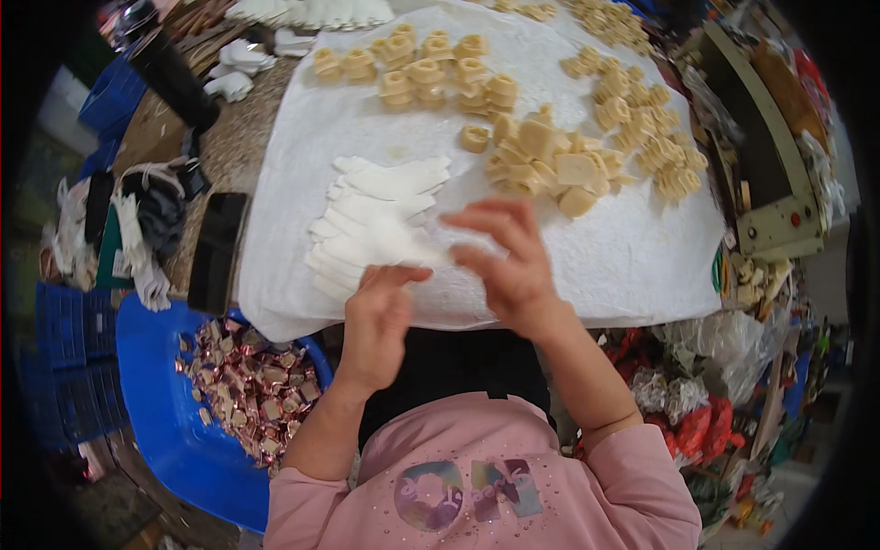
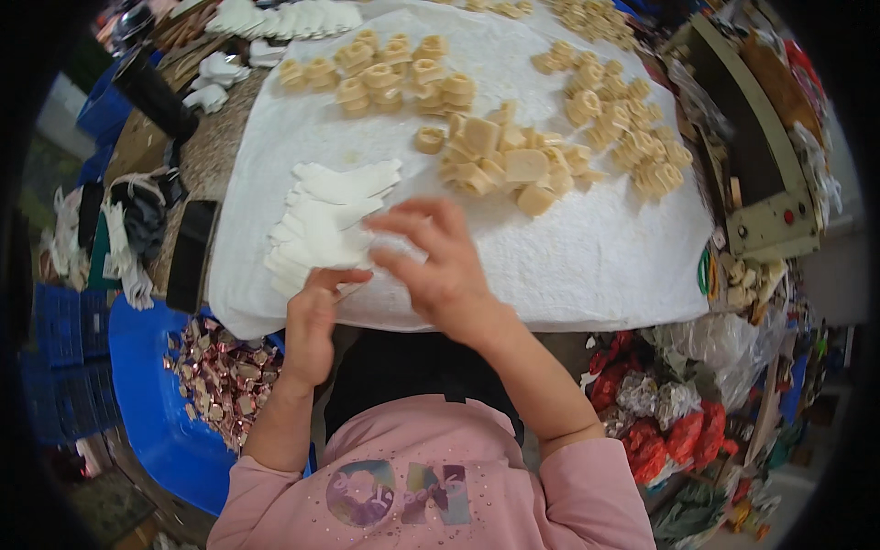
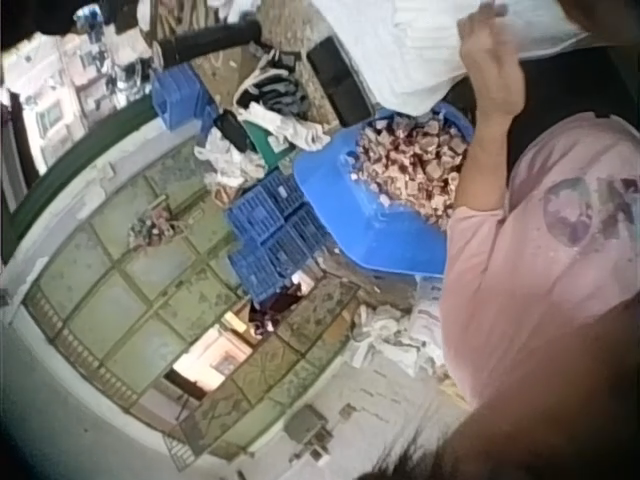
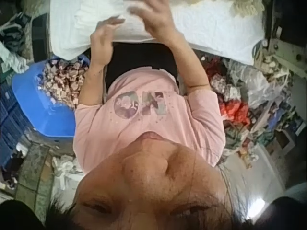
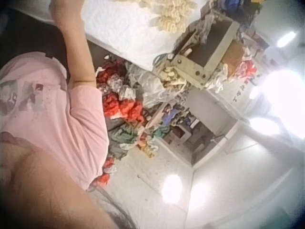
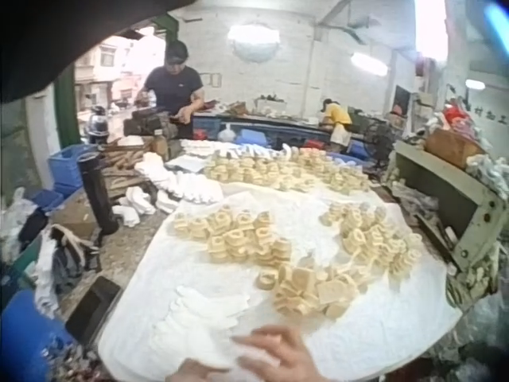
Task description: Assembling small rubber or foam components into a larger shoe structure by hand.
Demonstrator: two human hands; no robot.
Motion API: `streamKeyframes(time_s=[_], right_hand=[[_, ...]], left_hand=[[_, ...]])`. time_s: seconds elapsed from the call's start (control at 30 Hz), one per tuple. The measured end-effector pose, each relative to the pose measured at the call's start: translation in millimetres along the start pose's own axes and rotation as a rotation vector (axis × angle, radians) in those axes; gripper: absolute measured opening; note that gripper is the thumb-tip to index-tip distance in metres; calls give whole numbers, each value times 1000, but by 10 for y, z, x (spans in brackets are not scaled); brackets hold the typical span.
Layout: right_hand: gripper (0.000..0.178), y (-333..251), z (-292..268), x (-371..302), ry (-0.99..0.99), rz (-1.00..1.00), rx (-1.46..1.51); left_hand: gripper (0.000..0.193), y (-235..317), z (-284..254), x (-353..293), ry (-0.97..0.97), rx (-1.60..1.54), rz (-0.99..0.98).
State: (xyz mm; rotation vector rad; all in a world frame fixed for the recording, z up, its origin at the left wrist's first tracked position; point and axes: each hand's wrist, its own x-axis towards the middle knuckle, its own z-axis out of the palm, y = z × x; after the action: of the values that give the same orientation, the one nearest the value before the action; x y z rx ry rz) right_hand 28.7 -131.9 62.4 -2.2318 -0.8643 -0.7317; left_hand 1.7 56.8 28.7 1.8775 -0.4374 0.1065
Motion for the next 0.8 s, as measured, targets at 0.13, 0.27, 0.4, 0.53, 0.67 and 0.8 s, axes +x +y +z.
streamKeyframes(time_s=[0.13,0.27,0.4,0.53,0.67,0.8], right_hand=[[31,-147,-98,-235,-128,40,6],[41,125,-312,-398,41,323,161],[48,758,-522,-288,421,439,-361],[52,767,-519,-352,289,707,-120],[57,521,-423,-612,185,692,-53],[52,469,-355,-910,36,678,-128]], left_hand=[[38,92,222,-13,37,-939,-589],[38,68,359,44,62,-1032,-571],[38,105,452,74,68,-1039,-556],[37,97,497,42,36,-1064,-575],[37,3,478,15,1,-1055,-571],[37,-27,510,2,-39,-1078,-523]])
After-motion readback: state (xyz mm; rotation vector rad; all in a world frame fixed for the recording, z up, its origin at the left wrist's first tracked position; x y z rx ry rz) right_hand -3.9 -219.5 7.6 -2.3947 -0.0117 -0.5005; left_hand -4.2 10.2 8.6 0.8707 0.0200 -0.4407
